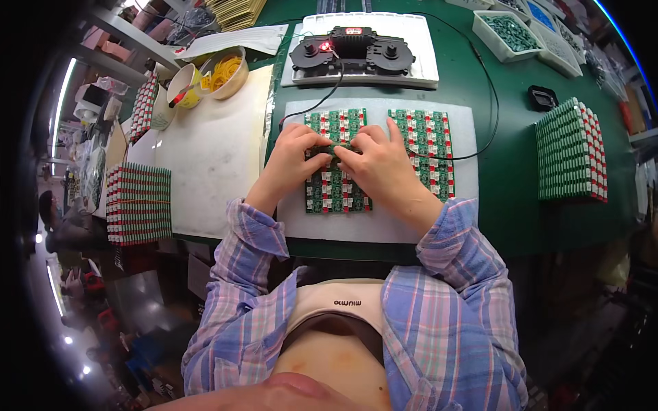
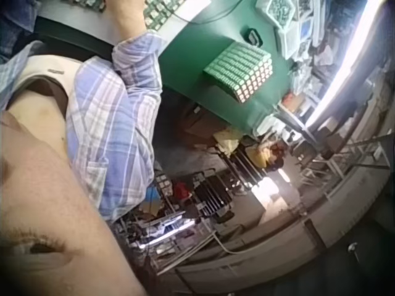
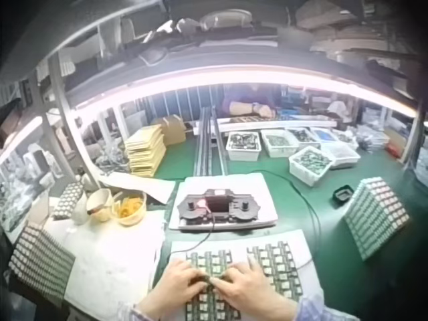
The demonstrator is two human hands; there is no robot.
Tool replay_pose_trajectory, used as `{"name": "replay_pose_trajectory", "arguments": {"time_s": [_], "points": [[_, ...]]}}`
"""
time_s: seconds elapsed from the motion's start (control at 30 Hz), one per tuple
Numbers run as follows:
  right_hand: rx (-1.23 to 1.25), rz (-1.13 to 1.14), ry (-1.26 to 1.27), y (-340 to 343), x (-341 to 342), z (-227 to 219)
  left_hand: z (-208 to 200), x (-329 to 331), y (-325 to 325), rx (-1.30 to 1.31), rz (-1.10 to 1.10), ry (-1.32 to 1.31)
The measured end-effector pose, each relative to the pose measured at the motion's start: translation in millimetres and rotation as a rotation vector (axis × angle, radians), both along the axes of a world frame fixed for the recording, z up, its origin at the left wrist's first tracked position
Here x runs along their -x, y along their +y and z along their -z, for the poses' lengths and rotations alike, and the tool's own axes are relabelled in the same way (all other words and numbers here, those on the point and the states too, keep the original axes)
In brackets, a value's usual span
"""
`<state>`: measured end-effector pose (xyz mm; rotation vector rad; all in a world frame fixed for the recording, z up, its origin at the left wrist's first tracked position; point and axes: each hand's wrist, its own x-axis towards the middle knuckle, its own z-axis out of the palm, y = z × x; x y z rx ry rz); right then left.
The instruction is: The recorder is assembling small electronic components onto green circuit boards at a production station.
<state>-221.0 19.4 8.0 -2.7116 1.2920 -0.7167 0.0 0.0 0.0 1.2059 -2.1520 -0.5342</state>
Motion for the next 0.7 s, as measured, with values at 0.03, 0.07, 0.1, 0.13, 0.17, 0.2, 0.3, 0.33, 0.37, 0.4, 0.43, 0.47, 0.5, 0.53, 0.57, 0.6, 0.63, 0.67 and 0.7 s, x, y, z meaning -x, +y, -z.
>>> {"name": "replay_pose_trajectory", "arguments": {"time_s": [0.03,0.07,0.1,0.13,0.17,0.2,0.3,0.33,0.37,0.4,0.43,0.47,0.5,0.53,0.57,0.6,0.63,0.67,0.7], "points": [[0.002,0.012,0.014,1,-2,-1,0,-1,0,-0.010,-0.002,0.000],[0.005,0.024,0.027,1,-3,-1,0,-1,0,-0.020,-0.004,0.000],[0.008,0.035,0.040,2,-4,-2,0,-1,0,-0.030,-0.006,0.000],[0.011,0.045,0.053,3,-3,-2,-1,1,1,-0.039,-0.010,-0.001],[0.015,0.047,0.053,2,-2,-2,-1,1,0,-0.035,-0.008,-0.001],[0.032,0.048,0.032,2,-2,-1,-2,2,0,-0.033,-0.006,-0.003],[0.082,0.045,-0.030,1,-1,0,-3,3,0,-0.027,-0.003,-0.008],[0.082,0.041,-0.031,2,-2,-3,-3,3,0,-0.027,-0.006,-0.008],[0.096,0.013,-0.054,4,-3,-9,-3,4,0,-0.023,-0.007,-0.009],[0.108,-0.017,-0.078,7,-5,-19,-3,3,0,-0.021,-0.010,-0.012],[0.119,-0.046,-0.103,11,-8,-29,-3,3,1,-0.018,-0.012,-0.014],[0.130,-0.074,-0.129,16,-10,-40,-3,2,1,-0.017,-0.013,-0.017],[-0.008,-0.164,-0.200,28,-12,-51,-3,2,1,-0.018,-0.015,-0.018],[-0.149,-0.244,-0.268,42,-13,-63,-2,3,0,-0.026,-0.009,-0.014],[-0.154,-0.242,-0.269,54,-16,-76,-3,2,0,-0.036,-0.007,-0.014],[-0.133,-0.342,-0.375,64,-19,-89,-3,0,0,-0.046,-0.005,-0.014],[-0.109,-0.433,-0.475,74,-20,-102,-3,2,0,-0.055,0.006,-0.010],[-0.094,-0.510,-0.567,81,-21,-113,-4,2,1,-0.061,0.006,-0.011],[-0.077,-0.587,-0.660,88,-23,-121,-5,0,1,-0.067,0.001,-0.011]]}}
